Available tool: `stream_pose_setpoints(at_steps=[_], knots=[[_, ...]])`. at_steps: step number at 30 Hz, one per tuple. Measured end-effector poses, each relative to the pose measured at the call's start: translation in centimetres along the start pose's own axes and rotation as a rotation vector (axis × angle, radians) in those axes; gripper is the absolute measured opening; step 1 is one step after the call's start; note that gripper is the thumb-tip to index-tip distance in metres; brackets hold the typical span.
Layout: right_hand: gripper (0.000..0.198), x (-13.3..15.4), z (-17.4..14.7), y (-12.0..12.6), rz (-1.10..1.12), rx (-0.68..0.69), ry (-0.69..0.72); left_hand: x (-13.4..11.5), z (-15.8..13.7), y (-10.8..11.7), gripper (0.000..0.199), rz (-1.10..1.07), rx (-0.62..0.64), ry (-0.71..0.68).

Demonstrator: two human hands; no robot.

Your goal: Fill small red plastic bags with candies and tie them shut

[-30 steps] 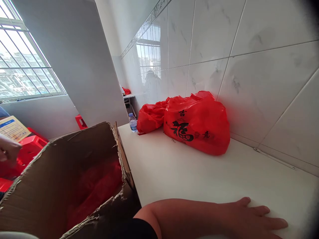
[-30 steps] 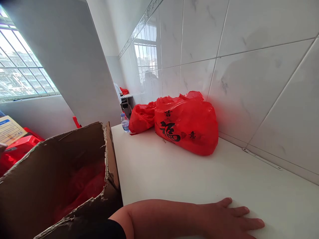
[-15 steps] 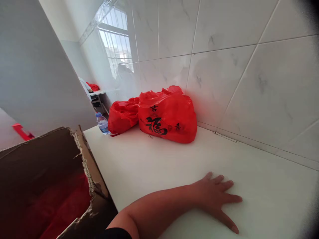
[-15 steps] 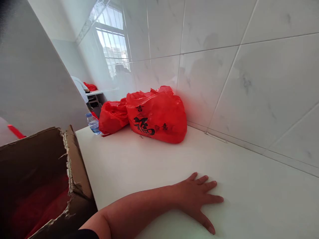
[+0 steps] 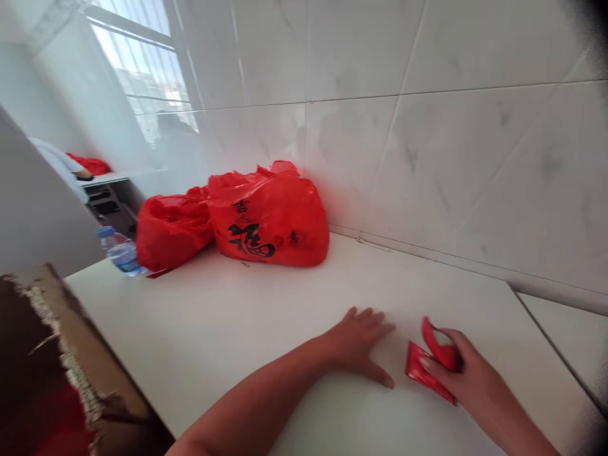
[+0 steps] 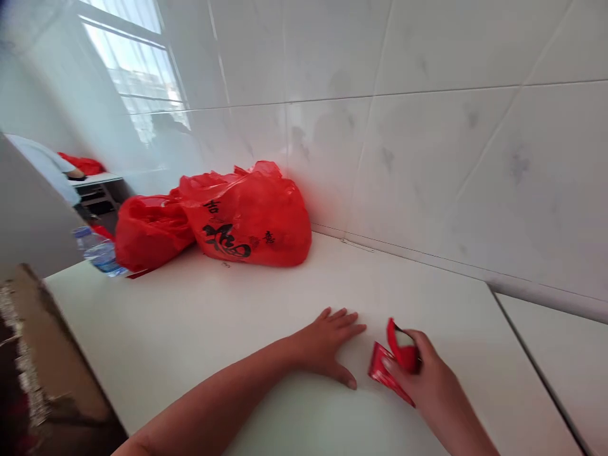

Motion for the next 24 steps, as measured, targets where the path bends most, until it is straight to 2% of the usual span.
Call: stream_pose_setpoints(at_steps=[2, 5, 11, 16, 21, 24], knots=[[0.060, 1.1, 1.1, -0.9, 0.111, 0.071, -0.052, 0.1, 0.2, 0.5, 0.104, -0.101, -0.016, 0.050], [0.063, 2.2, 2.3, -1.4, 0.260, 0.120, -0.052, 0.2, 0.9, 1.4, 0.105, -0.227, -0.039, 0.166], [0.049, 1.5, 3.3, -0.9, 0.269, 0.049, -0.017, -0.3, 4.0, 2.4, 0.093, -0.347, -0.085, 0.241], [0.046, 1.1, 3.5, -1.0, 0.263, 0.038, 0.049, -0.3, 5.8, 1.1, 0.093, -0.383, -0.106, 0.202], [0.042, 0.2, 3.5, -1.0, 0.182, -0.015, 0.057, 0.3, 5.4, -0.5, 0.115, -0.298, -0.124, 0.171], [0.040, -0.4, 3.3, -1.1, 0.082, -0.066, 0.047, 0.3, 5.1, -0.5, 0.114, -0.267, -0.158, 0.125]])
Point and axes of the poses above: each hand's wrist, its own z-axis towards the middle knuckle, its own y-axis out of the back of the hand, x = y × z, the point moved 3 cm from there along z, towards the middle knuckle, and after that the axes turned 9 degrees about y, right-handed, at the moved point
